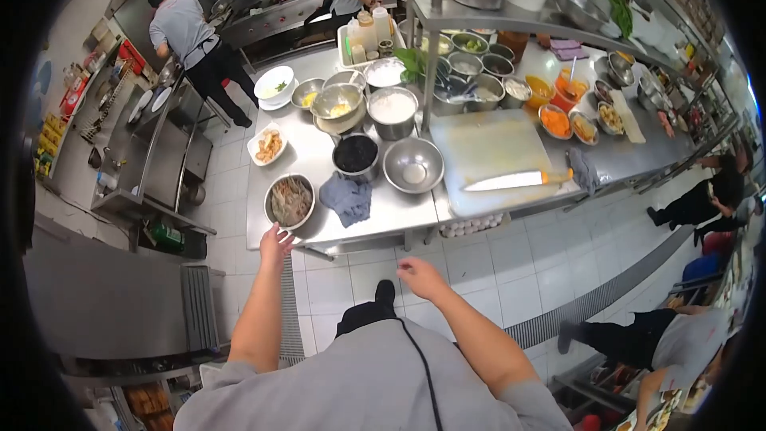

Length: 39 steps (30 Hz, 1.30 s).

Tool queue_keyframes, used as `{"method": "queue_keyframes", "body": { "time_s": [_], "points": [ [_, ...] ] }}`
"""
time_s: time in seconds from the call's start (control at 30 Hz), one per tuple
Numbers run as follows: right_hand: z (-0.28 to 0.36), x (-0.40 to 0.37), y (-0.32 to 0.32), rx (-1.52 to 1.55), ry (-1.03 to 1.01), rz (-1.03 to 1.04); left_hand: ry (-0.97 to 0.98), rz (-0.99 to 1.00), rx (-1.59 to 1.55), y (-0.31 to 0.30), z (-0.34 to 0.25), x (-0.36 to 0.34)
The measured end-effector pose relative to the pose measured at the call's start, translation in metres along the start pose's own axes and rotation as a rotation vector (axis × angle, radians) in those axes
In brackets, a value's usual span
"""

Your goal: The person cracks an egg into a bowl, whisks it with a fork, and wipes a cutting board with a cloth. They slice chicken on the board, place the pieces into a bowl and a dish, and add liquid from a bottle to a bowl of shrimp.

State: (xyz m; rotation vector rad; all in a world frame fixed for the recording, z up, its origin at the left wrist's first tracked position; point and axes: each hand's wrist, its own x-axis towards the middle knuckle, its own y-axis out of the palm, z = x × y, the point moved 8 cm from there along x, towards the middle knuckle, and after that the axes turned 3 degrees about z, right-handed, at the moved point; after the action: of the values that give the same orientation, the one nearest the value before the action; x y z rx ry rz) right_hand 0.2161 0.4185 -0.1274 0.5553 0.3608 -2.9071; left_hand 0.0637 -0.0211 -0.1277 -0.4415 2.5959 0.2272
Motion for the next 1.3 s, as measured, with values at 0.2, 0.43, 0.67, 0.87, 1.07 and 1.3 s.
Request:
{"method": "queue_keyframes", "body": {
  "time_s": [0.2,0.43,0.67,0.87,1.07,1.3],
  "points": [
    [0.124,0.089,0.027,-0.248,-0.198,0.020,-0.010,-0.002,0.133,0.018,-0.004,0.032],
    [0.168,0.162,0.019,-0.047,-0.216,0.030,-0.064,-0.002,-0.042,0.026,-0.004,0.019],
    [0.321,0.306,-0.112,0.060,-0.654,-0.501,-0.113,-0.107,0.162,-0.015,-0.041,0.012],
    [0.406,0.529,-0.171,-0.365,-0.603,-0.657,-0.025,-0.356,0.232,-0.106,-0.033,-0.041],
    [0.421,0.694,-0.177,-0.635,-0.298,-0.474,-0.185,-0.682,0.179,-0.223,0.060,-0.187],
    [0.450,0.668,-0.146,-0.898,-0.166,-0.486,-0.780,-0.349,0.725,-0.275,0.266,-0.378]
  ]
}}
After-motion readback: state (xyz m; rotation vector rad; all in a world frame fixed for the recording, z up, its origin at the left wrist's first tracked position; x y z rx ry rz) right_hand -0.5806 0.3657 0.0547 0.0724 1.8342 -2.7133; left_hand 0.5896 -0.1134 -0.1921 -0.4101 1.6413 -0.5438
